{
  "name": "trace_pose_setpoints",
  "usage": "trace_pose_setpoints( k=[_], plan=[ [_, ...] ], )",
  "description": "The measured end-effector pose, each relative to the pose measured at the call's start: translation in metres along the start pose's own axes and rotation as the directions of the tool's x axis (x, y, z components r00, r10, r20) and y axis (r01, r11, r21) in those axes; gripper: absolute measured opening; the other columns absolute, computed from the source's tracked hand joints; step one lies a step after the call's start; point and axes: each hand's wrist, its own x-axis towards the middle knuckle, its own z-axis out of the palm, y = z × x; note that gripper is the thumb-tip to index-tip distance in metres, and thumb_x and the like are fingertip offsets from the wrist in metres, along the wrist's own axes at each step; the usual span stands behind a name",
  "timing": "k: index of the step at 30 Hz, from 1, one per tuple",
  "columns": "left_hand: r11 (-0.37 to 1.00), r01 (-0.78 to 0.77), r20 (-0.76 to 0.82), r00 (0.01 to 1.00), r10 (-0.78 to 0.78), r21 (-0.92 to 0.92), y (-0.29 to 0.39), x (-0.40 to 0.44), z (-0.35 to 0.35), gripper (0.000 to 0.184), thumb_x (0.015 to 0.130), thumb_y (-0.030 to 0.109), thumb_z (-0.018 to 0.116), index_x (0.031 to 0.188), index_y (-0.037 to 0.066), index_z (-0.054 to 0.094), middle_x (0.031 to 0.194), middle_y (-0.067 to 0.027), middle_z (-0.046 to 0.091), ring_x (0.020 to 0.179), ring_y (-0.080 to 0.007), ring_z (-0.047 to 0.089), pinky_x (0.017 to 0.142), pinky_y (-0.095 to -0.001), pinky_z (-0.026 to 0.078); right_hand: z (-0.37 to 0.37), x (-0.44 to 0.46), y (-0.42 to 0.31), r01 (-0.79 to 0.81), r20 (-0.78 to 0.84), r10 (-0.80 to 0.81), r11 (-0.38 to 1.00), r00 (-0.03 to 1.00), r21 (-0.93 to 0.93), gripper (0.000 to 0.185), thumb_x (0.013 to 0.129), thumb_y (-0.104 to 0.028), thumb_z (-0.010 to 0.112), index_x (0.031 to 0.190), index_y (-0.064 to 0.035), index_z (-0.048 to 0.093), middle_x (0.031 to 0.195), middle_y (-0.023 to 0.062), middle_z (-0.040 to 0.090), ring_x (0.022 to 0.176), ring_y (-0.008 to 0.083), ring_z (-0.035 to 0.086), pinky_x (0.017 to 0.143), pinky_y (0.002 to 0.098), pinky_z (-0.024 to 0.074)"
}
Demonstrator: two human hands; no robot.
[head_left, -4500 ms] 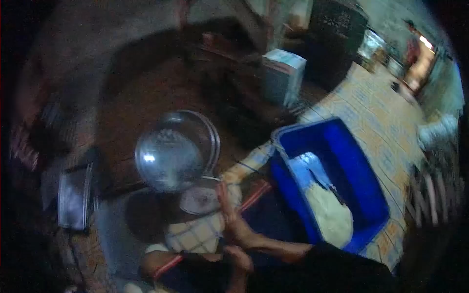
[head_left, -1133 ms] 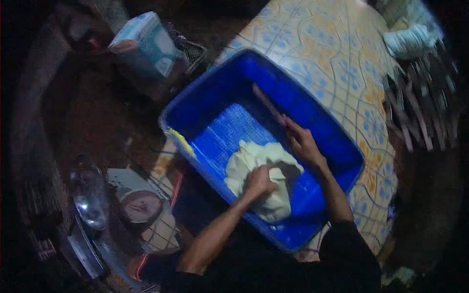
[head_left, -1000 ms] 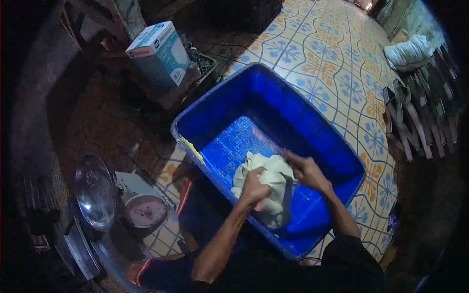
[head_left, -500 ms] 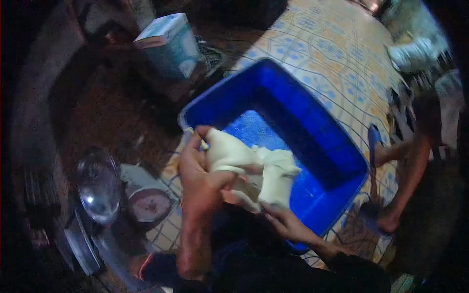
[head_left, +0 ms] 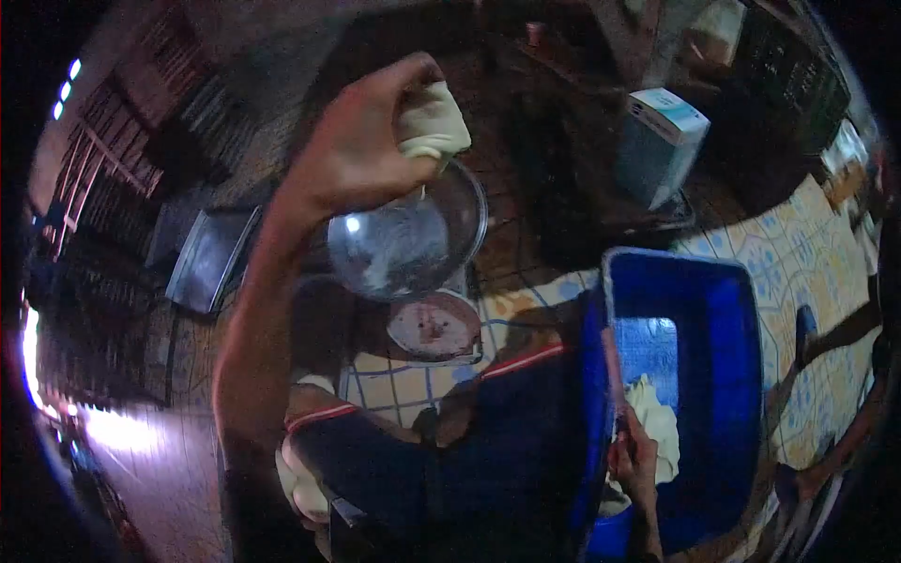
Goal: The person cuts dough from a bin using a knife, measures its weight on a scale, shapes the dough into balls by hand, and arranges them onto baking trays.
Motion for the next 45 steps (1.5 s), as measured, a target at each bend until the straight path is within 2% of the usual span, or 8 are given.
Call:
trace_pose_setpoints(
  k=[9,14,19,22,25,33,35,45],
  plan=[
    [0.945,0.326,-0.107,0.941,-0.322,0.021,-0.133,-0.062,0.052,0.078,0.063,0.023,0.077,0.13,0.003,0.042,0.129,-0.0243,0.046,0.122,-0.0392,0.045,0.101,-0.0449,0.038,0.011,0.019,0.017,0.073,-0.146,-0.104,0.976,0.984,-0.205,0.043,0.098,-0.014,0.044,0.14,-0.0048,0.04,0.062,-0.0014,0.051,0.049,0.0044,0.044,0.045,0.0223,0.0365],
    [0.597,0.446,-0.293,0.893,-0.34,0.667,-0.146,-0.116,0.097,0.083,0.076,0.032,0.069,0.143,0.007,0.027,0.152,-0.024,0.009,0.141,-0.0429,0.003,0.113,-0.0489,0.017,0.015,0.008,0.019,0.149,-0.157,-0.129,0.981,0.979,0.124,0.051,0.097,-0.028,0.05,0.138,-0.0011,0.04,0.069,-0.0036,0.051,0.053,0.0028,0.043,0.046,0.0196,0.0338],
    [0.883,0.346,-0.446,0.876,-0.183,0.317,-0.013,-0.128,0.14,0.055,0.082,0.022,0.062,0.132,0.003,0.046,0.138,-0.02,0.04,0.128,-0.0378,0.036,0.11,-0.0492,0.024,-0.021,0.002,0.043,0.18,-0.322,-0.15,0.981,0.935,0.068,0.052,0.095,-0.023,0.052,0.138,0.0006,0.039,0.072,-0.0013,0.057,0.052,0.0021,0.043,0.045,0.0195,0.0346],
    [0.952,-0.128,-0.079,0.991,0.11,-0.277,0.093,-0.133,0.223,0.037,0.079,0.016,0.063,0.113,0.002,0.06,0.1,-0.0149,0.064,0.088,-0.0289,0.064,0.084,-0.0436,0.049,-0.063,0.017,0.035,0.113,-0.517,-0.163,0.985,0.84,-0.127,0.047,0.094,-0.017,0.048,0.138,-0.0004,0.041,0.074,-0.0011,0.057,0.052,0.0029,0.041,0.047,0.0201,0.0361],
    [0.837,0.002,0.277,0.944,0.179,-0.548,0.163,-0.13,0.298,0.034,0.081,0.011,0.058,0.114,0.003,0.058,0.098,-0.0156,0.065,0.085,-0.0318,0.065,0.08,-0.044,0.051,-0.116,0.014,0.056,0.178,-0.613,-0.291,0.955,0.735,-0.239,0.044,0.095,-0.012,0.047,0.139,-0.0056,0.042,0.075,-0.0021,0.053,0.054,0.0037,0.041,0.047,0.021,0.0345],
    [0.908,-0.11,0.694,0.61,0.382,-0.403,0.228,-0.122,0.472,0.035,0.079,0.017,0.062,0.111,0.004,0.059,0.097,-0.0136,0.068,0.087,-0.0347,0.066,0.076,-0.0457,0.053,-0.146,0.005,0.076,0.057,-0.721,-0.216,0.97,0.659,-0.238,0.043,0.094,-0.004,0.047,0.137,-0.0093,0.046,0.089,0.0026,0.062,0.065,0.0059,0.051,0.056,0.0234,0.043],
    [0.939,-0.264,0.908,0.297,0.296,-0.22,0.239,-0.149,0.486,0.032,0.079,0.018,0.063,0.109,0.005,0.061,0.092,-0.0136,0.069,0.088,-0.0333,0.067,0.074,-0.0453,0.053,-0.148,0.002,0.084,0.063,-0.75,-0.168,0.984,0.64,-0.167,0.041,0.095,-0.008,0.047,0.137,-0.0075,0.045,0.085,-0.0002,0.058,0.059,0.0045,0.046,0.052,0.0215,0.0395],
    [0.856,0.33,0.67,0.741,0.026,-0.398,0.216,-0.146,0.384,0.032,0.075,0.003,0.057,0.106,-0.005,0.059,0.091,-0.0246,0.064,0.091,-0.0387,0.063,0.081,-0.0491,0.048,-0.105,-0.009,0.033,-0.174,-0.166,0.168,0.985,0.972,-0.022,0.044,0.09,-0.016,0.049,0.134,-0.0058,0.049,0.062,-0.002,0.048,0.053,0.0053,0.043,0.045,0.0245,0.0368]
  ],
)
